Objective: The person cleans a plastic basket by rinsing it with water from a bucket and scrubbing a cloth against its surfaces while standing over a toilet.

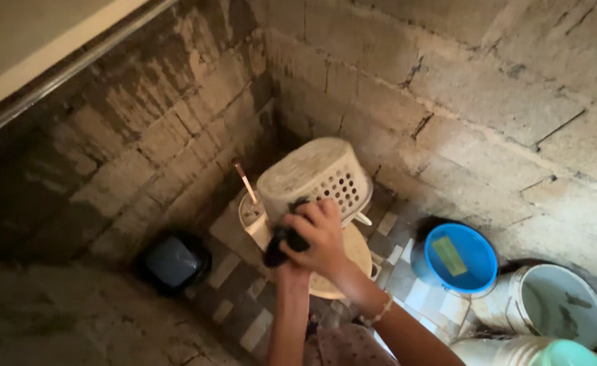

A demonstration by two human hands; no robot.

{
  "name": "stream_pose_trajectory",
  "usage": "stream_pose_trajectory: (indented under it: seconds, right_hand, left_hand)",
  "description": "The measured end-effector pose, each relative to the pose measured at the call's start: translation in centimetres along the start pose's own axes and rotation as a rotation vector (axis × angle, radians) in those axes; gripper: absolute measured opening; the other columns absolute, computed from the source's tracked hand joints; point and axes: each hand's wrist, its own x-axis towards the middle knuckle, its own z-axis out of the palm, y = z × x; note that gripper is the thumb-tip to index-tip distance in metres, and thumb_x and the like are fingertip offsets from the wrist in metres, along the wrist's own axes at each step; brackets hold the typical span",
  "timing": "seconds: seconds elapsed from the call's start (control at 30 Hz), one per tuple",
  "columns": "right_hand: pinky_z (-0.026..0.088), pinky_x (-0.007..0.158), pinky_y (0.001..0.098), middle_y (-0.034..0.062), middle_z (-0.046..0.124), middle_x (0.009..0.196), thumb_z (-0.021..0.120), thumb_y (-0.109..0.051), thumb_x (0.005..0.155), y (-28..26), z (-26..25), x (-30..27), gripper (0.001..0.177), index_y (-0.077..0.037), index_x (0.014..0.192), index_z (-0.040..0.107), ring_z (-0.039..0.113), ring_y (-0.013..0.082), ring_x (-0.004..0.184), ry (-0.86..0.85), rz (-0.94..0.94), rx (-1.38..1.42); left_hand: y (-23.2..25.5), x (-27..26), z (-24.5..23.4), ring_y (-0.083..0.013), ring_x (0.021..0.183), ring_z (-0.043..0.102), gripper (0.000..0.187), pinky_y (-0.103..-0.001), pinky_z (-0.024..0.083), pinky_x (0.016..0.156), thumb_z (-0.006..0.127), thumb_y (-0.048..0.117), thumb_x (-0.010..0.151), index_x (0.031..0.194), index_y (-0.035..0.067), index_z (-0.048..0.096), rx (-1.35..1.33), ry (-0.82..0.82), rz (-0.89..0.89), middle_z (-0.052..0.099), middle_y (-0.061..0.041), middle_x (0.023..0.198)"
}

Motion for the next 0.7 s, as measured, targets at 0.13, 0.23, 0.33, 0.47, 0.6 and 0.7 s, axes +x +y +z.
stream_pose_trajectory:
  seconds: [0.13, 0.23, 0.33, 0.47, 0.6, 0.7]
  right_hand:
    - [0.045, 0.088, 0.0436, 0.0128, 0.059, 0.101, 0.071, -0.012, 0.082, 5.3, 0.2, 1.1, 0.021, -0.006, 0.099, 0.062, 0.055, 0.0325, 0.099, 0.226, 0.307, 0.082]
    - [0.046, 0.096, 0.0459, 0.0184, 0.061, 0.111, 0.068, -0.015, 0.097, 10.1, 0.7, 3.3, 0.024, -0.001, 0.116, 0.062, 0.055, 0.0354, 0.107, 0.432, 0.575, -0.011]
    - [0.043, 0.098, 0.0492, 0.0197, 0.059, 0.111, 0.072, -0.016, 0.098, 8.2, 2.5, 2.8, 0.027, 0.000, 0.115, 0.059, 0.054, 0.0379, 0.108, 0.448, 0.610, -0.095]
    - [0.041, 0.097, 0.0511, 0.0205, 0.060, 0.113, 0.073, -0.018, 0.078, 0.1, 1.9, -2.6, 0.036, -0.005, 0.109, 0.062, 0.052, 0.0413, 0.111, 0.164, 0.338, -0.036]
    - [0.039, 0.108, 0.0507, 0.0183, 0.058, 0.111, 0.067, -0.012, 0.092, 5.6, 1.8, -1.2, 0.023, -0.001, 0.111, 0.059, 0.055, 0.0357, 0.111, 0.356, 0.457, -0.022]
    - [0.045, 0.100, 0.0397, 0.0160, 0.062, 0.119, 0.066, -0.018, 0.102, 11.9, 1.1, 2.3, 0.029, 0.000, 0.123, 0.063, 0.059, 0.0293, 0.111, 0.589, 0.620, 0.041]
  left_hand:
    - [0.9, -0.6, 4.1, -0.0279, 0.138, 0.047, 0.063, -0.053, 0.040, 0.114, 0.054, 0.050, 0.098, 0.151, 0.016, 0.045, 0.134, 0.018, 0.143, 0.048, -0.007, 0.153]
    - [1.4, -1.3, 6.8, -0.0270, 0.141, 0.047, 0.067, -0.050, 0.038, 0.119, 0.053, 0.052, 0.099, 0.156, 0.018, 0.040, 0.206, 0.011, 0.229, 0.047, -0.006, 0.157]
    - [1.4, -1.0, 7.4, -0.0284, 0.139, 0.049, 0.069, -0.050, 0.040, 0.116, 0.053, 0.054, 0.097, 0.153, 0.017, 0.043, 0.090, 0.069, 0.203, 0.051, -0.007, 0.154]
    - [1.5, -0.9, 6.2, -0.0284, 0.139, 0.048, 0.070, -0.049, 0.040, 0.115, 0.053, 0.056, 0.099, 0.155, 0.015, 0.042, 0.095, -0.028, 0.147, 0.050, -0.008, 0.154]
    - [1.5, -0.9, 6.1, -0.0244, 0.139, 0.048, 0.070, -0.046, 0.039, 0.114, 0.054, 0.058, 0.098, 0.155, 0.019, 0.044, 0.157, 0.115, 0.085, 0.051, -0.003, 0.154]
    - [1.4, -0.7, 7.7, -0.0241, 0.140, 0.049, 0.071, -0.046, 0.041, 0.116, 0.055, 0.059, 0.096, 0.154, 0.019, 0.044, 0.237, 0.027, 0.101, 0.051, -0.002, 0.155]
